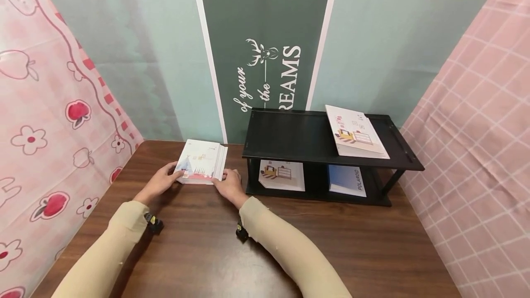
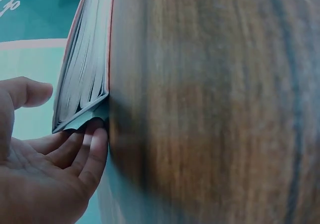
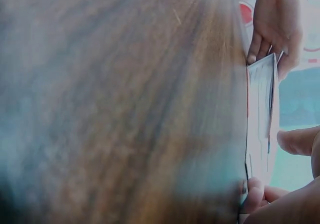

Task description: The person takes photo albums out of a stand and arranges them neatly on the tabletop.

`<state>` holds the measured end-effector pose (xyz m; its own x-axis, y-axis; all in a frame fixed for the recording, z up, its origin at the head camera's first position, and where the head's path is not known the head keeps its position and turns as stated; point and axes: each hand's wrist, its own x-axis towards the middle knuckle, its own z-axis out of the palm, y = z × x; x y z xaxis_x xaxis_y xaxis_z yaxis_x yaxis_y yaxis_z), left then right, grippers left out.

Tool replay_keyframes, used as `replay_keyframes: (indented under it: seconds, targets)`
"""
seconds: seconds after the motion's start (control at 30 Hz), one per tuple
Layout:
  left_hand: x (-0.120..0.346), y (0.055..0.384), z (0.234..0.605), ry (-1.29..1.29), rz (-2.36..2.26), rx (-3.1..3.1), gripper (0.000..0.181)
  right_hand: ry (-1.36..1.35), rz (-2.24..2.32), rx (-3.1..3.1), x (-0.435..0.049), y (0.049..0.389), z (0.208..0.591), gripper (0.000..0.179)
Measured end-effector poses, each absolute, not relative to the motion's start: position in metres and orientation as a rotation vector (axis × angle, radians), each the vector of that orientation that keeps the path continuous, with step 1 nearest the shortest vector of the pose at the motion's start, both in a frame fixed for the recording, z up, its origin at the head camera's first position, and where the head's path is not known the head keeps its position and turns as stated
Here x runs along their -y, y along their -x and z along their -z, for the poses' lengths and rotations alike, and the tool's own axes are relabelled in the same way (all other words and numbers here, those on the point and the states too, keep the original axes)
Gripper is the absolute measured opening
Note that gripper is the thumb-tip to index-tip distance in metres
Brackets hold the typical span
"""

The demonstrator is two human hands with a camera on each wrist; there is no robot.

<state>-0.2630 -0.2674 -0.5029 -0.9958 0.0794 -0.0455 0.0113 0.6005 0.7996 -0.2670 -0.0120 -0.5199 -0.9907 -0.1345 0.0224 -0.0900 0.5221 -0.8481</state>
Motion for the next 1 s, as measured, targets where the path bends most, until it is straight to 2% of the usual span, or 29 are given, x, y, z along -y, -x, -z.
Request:
replay_keyframes:
  seconds: [0.43, 1.0]
  targets:
    - [0.267, 0.262, 0.485, -0.072, -1.450, -2.759, 0.060, 0.291, 1.477, -2.682, 0.009, 0.251, 0.501, 0.053]
    - [0.252, 0.251, 0.449, -0.118, -1.487, -2.745, 0.065, 0.626, 1.514, -2.629, -0.012, 0.220, 0.434, 0.058]
